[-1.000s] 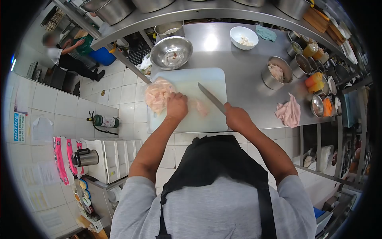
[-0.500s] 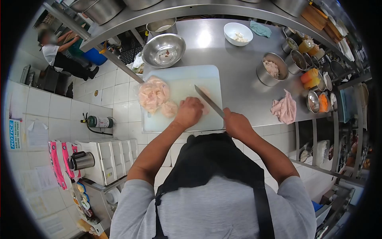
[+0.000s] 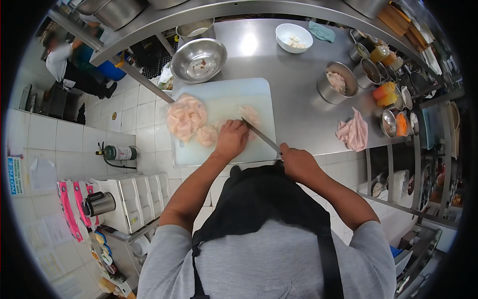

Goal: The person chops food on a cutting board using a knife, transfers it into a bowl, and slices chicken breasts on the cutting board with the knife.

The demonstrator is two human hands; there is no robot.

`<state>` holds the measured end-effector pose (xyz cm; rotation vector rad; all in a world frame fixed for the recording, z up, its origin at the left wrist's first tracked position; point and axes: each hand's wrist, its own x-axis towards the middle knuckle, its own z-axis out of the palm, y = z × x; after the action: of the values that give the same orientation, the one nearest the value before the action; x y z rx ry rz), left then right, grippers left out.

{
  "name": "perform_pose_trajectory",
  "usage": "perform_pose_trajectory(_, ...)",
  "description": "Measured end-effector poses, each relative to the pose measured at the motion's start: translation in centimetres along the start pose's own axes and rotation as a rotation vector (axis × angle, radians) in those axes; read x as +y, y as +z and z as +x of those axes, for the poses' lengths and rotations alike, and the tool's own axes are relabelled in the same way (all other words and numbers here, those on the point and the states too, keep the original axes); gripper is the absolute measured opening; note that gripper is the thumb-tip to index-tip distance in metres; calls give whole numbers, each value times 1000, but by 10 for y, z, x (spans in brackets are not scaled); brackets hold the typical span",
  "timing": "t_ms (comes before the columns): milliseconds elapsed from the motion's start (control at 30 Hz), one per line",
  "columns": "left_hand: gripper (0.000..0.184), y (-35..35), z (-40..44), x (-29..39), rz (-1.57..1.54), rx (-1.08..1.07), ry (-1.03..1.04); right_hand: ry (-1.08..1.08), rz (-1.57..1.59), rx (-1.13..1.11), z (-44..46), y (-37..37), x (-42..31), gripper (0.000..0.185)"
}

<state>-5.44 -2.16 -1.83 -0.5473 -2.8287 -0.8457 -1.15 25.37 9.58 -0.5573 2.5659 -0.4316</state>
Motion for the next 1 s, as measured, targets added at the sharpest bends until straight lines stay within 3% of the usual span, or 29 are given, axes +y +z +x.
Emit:
perform_pose_trajectory(300,16,-2,1,4,-3,33,10,-13,5,-4,63,-1,-18,26)
perform_pose_trajectory(433,14,7,-7,-6,-75,100,13,-69,-24,31,27,-19,-20,27)
perform_pose_trajectory(500,11,6,-8,-1,-78,150,23,-12,-37,-69,13,-17,-17,27)
perform_pose_trajectory(633,14,7,-8,-1,-19,83,8,-20,6,-21,36,10,-13,27)
perform_pose_trajectory(800,21,-12,-11,-7,28,10,19,-16,29,-30,64,-15,-30,26)
perform_pose_trajectory(900,28,-30,-11,-45,72,181,-154,11,58,-46,38,-22,-29,26)
perform_pose_trajectory(1000,32,-51,1,-49,301,-7,-405,32,65,-117,22,-10,-17,27)
